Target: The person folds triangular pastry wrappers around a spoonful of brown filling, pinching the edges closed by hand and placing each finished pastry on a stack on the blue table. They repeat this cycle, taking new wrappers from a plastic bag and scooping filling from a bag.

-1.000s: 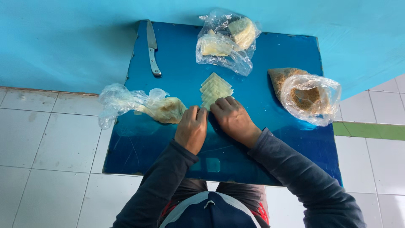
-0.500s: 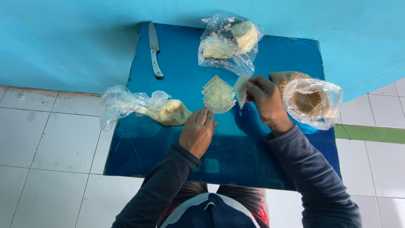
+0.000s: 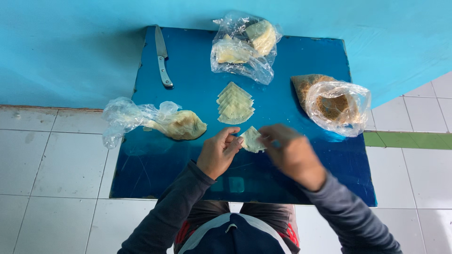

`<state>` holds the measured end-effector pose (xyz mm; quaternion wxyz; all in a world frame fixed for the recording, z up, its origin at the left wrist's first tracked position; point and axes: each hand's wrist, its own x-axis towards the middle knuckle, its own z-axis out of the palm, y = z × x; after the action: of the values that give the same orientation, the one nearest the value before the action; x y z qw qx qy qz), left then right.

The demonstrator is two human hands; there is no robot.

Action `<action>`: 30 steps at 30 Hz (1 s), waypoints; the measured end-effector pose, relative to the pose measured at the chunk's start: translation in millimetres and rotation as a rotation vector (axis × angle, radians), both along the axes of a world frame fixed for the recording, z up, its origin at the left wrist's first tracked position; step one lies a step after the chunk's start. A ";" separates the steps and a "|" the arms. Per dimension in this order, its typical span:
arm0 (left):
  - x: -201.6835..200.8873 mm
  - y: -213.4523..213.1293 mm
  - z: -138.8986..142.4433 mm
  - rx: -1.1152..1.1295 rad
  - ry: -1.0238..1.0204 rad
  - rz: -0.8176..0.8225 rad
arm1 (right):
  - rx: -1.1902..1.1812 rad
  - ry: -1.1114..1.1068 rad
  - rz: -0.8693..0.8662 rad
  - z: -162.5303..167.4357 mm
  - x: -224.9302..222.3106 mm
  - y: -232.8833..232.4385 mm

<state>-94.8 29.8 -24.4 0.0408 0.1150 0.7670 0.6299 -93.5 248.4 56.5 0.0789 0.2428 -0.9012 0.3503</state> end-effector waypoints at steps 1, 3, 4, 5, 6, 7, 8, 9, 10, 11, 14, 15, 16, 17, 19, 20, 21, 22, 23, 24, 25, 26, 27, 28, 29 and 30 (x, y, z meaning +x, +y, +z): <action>0.7 0.0 -0.7 -0.022 0.015 0.008 | -0.042 0.010 -0.099 5.9 -2.2 16.0; -0.3 1.8 -1.0 -0.088 0.056 0.033 | -0.053 0.100 -0.292 19.6 -10.4 54.7; -0.9 3.0 -0.6 -0.135 0.079 0.047 | -0.024 0.178 -0.388 25.3 -13.0 74.7; -1.3 4.6 0.0 -0.180 0.100 0.061 | 0.040 0.232 -0.436 28.9 -13.4 93.2; -2.4 5.8 0.4 -0.208 0.142 0.068 | 0.104 0.286 -0.482 30.3 -13.1 110.0; -3.9 6.5 0.9 -0.235 0.185 0.075 | 0.199 0.278 -0.504 28.1 -13.4 123.5; -4.2 7.3 1.1 -0.261 0.227 0.080 | 0.294 0.268 -0.527 22.5 -14.3 133.5; -3.8 7.9 1.0 -0.252 0.245 0.086 | 0.390 0.255 -0.548 14.7 -14.8 141.1; -2.8 7.9 0.7 -0.245 0.264 0.092 | 0.420 0.260 -0.551 5.1 -15.0 146.2; -1.5 7.7 0.1 -0.239 0.283 0.099 | 0.448 0.264 -0.553 -5.0 -15.5 149.9; 1.7 6.3 -1.5 -0.227 0.304 0.100 | 0.464 0.313 -0.571 -27.3 -19.8 159.3; 2.9 5.5 -1.8 -0.238 0.301 0.101 | 0.457 0.332 -0.580 -32.2 -21.4 161.2; 4.1 4.7 -1.9 -0.249 0.298 0.101 | 0.431 0.300 -0.578 -35.8 -23.1 162.7; 4.9 4.2 -1.9 -0.258 0.297 0.101 | 0.406 0.271 -0.576 -37.9 -24.8 164.1; 5.5 4.0 -1.3 -0.260 0.277 0.104 | 0.378 0.276 -0.566 -38.8 -26.4 166.4; 5.6 4.1 -0.8 -0.260 0.267 0.107 | 0.376 0.306 -0.558 -38.3 -26.7 167.5; 5.8 4.1 -0.4 -0.257 0.263 0.111 | 0.374 0.335 -0.549 -37.9 -26.7 168.1; 6.5 4.3 0.0 -0.255 0.257 0.114 | 0.373 0.342 -0.556 -37.4 -26.6 168.8; 7.1 4.4 0.2 -0.252 0.250 0.117 | 0.373 0.348 -0.562 -37.5 -26.2 169.1; 7.2 4.5 0.5 -0.247 0.252 0.116 | 0.373 0.354 -0.569 -37.7 -25.9 169.2; 7.3 4.4 0.5 -0.243 0.251 0.113 | 0.356 0.346 -0.573 -38.8 -25.4 168.9; 7.9 4.6 0.5 -0.239 0.251 0.109 | 0.340 0.339 -0.578 -40.0 -24.9 168.5; 8.4 4.9 0.4 -0.240 0.249 0.107 | 0.324 0.333 -0.582 -41.3 -24.4 168.2; 8.4 4.9 0.3 -0.241 0.248 0.107 | 0.252 0.271 -0.563 -42.7 -23.9 167.7; 8.1 5.0 0.2 -0.241 0.248 0.108 | 0.180 0.210 -0.541 -44.4 -23.6 166.9; 7.5 5.2 0.2 -0.250 0.252 0.108 | 0.108 0.148 -0.516 -45.8 -23.3 166.5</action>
<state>-87.3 35.0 -24.3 -0.0756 0.1455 0.8436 0.5114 -116.8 414.9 10.7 0.2180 0.0339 -0.9424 0.2514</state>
